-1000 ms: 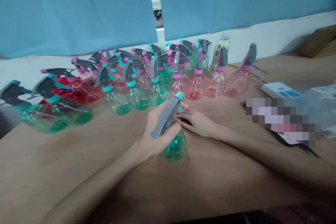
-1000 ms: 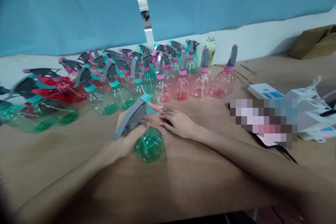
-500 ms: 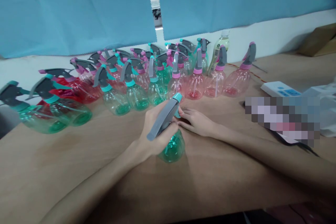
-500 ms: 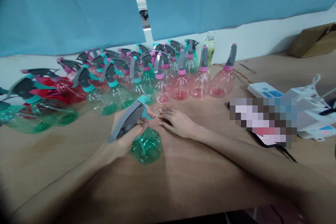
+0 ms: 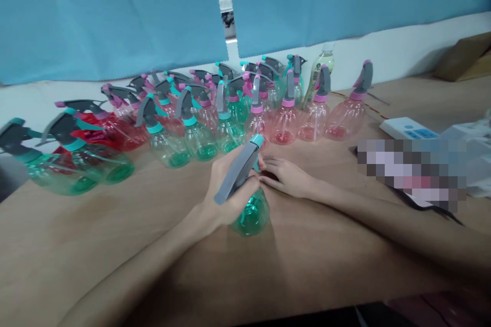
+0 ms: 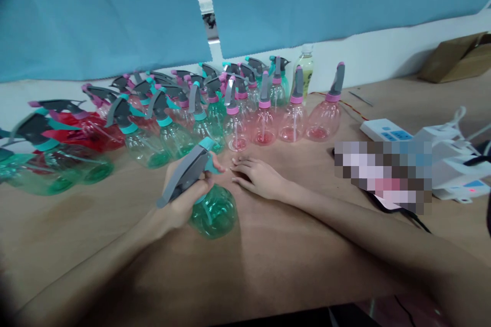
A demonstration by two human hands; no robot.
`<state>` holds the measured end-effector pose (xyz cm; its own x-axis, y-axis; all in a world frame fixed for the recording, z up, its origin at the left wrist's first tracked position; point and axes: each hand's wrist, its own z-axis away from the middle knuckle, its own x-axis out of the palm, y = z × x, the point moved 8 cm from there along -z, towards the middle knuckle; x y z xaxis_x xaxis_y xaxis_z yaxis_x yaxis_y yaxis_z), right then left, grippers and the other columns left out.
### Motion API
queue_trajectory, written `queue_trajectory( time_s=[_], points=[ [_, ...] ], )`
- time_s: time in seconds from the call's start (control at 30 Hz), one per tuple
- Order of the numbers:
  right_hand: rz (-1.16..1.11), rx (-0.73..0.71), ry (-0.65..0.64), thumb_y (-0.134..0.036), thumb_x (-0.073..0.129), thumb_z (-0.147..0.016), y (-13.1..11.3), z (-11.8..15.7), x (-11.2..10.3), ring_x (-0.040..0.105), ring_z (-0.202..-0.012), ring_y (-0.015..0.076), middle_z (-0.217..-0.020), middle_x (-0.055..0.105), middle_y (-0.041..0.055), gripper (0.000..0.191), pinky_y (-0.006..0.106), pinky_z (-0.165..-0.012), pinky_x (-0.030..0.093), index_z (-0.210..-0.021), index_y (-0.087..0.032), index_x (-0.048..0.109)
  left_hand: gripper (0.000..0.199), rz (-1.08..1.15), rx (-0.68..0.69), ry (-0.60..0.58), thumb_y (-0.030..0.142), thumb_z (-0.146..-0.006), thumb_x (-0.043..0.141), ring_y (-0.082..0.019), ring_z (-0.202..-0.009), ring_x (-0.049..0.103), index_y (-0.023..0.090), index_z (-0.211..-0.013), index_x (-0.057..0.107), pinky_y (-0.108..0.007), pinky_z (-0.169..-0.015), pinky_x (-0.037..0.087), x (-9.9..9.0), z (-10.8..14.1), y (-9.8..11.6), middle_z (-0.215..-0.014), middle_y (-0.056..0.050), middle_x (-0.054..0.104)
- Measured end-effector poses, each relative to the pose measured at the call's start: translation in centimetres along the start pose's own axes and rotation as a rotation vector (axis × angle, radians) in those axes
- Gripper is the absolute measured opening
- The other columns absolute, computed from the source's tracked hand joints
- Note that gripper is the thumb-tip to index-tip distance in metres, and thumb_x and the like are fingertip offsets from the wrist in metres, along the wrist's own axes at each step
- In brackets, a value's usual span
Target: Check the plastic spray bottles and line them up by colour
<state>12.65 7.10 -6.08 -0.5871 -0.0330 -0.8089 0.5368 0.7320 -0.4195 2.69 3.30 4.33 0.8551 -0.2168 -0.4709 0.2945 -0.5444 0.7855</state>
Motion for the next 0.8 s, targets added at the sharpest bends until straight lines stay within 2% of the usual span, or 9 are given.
queue_trajectory(
  time_s=[0.13,0.3,0.8],
  points=[
    [-0.003,-0.008,0.013,-0.033,0.046,-0.093,0.12,0.06,0.07,0.056,-0.115,0.0243,-0.119,0.064,0.0116,0.031,0.045,-0.098,0.044,-0.117,-0.018,0.059,0.03,0.0,-0.003,0.036,0.012,-0.071,0.051,-0.013,-0.058,0.046,0.024,-0.098,0.056,-0.028,-0.06,0.043,-0.03,-0.07,-0.44,-0.068,0.003,0.051],
    [0.004,-0.018,0.014,-0.034,0.046,-0.093,0.34,0.08,0.27,0.054,-0.118,0.0247,-0.119,0.064,0.0121,0.031,0.045,-0.099,0.043,-0.115,-0.017,0.061,0.037,-0.055,-0.018,0.075,0.01,-0.071,0.051,-0.013,-0.061,0.047,0.023,-0.104,0.058,-0.027,-0.063,0.045,0.01,-0.02,-0.58,-0.069,0.003,0.05],
    [0.014,-0.014,0.011,-0.033,0.046,-0.093,0.38,0.11,0.34,0.054,-0.118,0.0248,-0.119,0.064,0.0121,0.031,0.044,-0.1,0.043,-0.116,-0.017,0.06,0.036,-0.072,0.002,0.106,0.011,-0.069,0.051,-0.014,-0.065,0.054,0.019,-0.104,0.059,-0.028,-0.068,0.047,-0.04,-0.05,-0.31,-0.073,0.002,0.057]
  ],
)
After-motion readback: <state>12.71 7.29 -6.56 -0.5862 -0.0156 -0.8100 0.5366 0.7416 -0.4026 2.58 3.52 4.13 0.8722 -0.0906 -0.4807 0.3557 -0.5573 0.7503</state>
